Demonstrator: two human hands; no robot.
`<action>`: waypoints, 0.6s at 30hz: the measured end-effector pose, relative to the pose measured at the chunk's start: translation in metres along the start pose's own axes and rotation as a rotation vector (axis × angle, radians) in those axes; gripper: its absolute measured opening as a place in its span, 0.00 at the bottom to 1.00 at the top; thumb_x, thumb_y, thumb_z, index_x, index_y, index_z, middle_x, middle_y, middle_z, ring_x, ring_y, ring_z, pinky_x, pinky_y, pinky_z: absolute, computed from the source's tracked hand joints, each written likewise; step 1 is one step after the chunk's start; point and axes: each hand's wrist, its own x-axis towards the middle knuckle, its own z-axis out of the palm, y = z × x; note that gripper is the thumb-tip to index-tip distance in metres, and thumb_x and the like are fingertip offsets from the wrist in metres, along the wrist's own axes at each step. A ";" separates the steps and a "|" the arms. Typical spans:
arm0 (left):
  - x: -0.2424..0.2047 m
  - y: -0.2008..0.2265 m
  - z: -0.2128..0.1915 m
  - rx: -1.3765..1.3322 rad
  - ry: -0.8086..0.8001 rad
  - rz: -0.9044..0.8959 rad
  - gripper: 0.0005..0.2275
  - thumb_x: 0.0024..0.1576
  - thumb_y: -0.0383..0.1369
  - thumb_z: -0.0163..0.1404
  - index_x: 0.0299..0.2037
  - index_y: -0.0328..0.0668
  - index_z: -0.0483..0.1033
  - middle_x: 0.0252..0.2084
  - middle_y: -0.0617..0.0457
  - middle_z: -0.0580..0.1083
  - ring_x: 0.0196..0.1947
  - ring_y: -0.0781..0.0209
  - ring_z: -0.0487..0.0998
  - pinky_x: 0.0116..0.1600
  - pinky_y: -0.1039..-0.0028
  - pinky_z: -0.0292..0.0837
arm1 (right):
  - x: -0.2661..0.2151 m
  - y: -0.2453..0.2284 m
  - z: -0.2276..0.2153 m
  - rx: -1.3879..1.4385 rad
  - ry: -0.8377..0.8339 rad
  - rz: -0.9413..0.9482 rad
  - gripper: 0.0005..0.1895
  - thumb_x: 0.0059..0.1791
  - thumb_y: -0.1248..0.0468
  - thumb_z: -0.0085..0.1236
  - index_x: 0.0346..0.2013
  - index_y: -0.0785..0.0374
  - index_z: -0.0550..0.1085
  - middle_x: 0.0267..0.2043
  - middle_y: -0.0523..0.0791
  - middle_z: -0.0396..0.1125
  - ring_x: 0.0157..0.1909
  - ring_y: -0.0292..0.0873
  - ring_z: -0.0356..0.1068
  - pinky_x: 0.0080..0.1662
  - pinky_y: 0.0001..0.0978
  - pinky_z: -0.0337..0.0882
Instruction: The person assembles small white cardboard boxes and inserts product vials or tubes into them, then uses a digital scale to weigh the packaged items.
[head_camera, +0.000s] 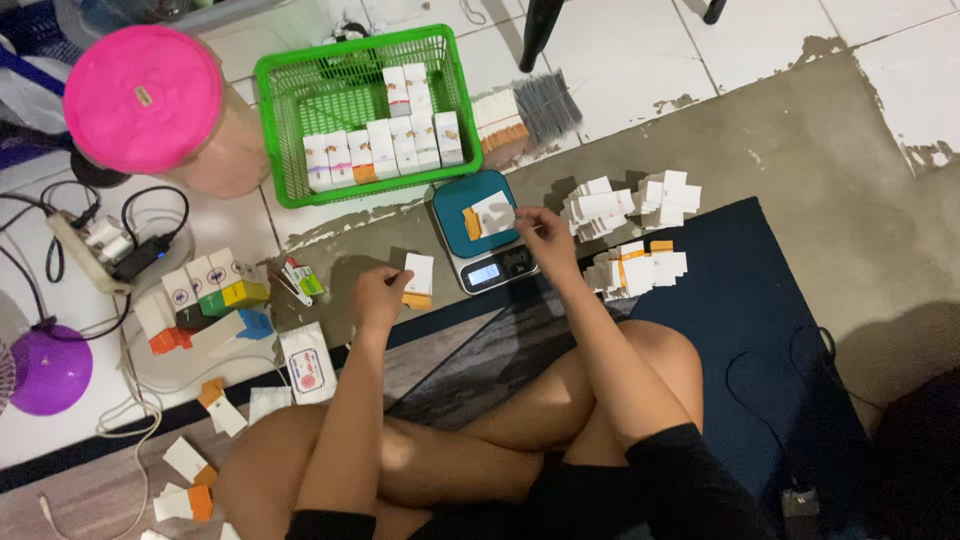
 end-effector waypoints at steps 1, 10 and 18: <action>0.004 -0.005 0.004 0.011 0.009 0.003 0.12 0.63 0.41 0.58 0.44 0.40 0.84 0.39 0.45 0.82 0.41 0.49 0.84 0.40 0.65 0.77 | 0.000 -0.003 0.002 0.014 -0.007 -0.006 0.12 0.52 0.61 0.64 0.48 0.61 0.80 0.35 0.44 0.69 0.35 0.38 0.68 0.40 0.33 0.71; 0.001 0.014 -0.016 0.103 0.035 -0.032 0.13 0.63 0.41 0.56 0.45 0.40 0.86 0.42 0.43 0.82 0.43 0.46 0.84 0.42 0.63 0.79 | -0.005 0.007 0.012 -0.030 -0.092 0.012 0.12 0.50 0.61 0.64 0.47 0.58 0.81 0.33 0.45 0.71 0.31 0.38 0.67 0.34 0.29 0.70; -0.001 0.010 -0.019 0.056 0.009 0.050 0.15 0.63 0.41 0.56 0.47 0.35 0.85 0.43 0.39 0.82 0.44 0.40 0.83 0.44 0.58 0.79 | 0.023 0.070 0.013 -0.136 -0.061 0.018 0.12 0.48 0.57 0.65 0.46 0.52 0.83 0.35 0.49 0.73 0.33 0.44 0.72 0.36 0.35 0.74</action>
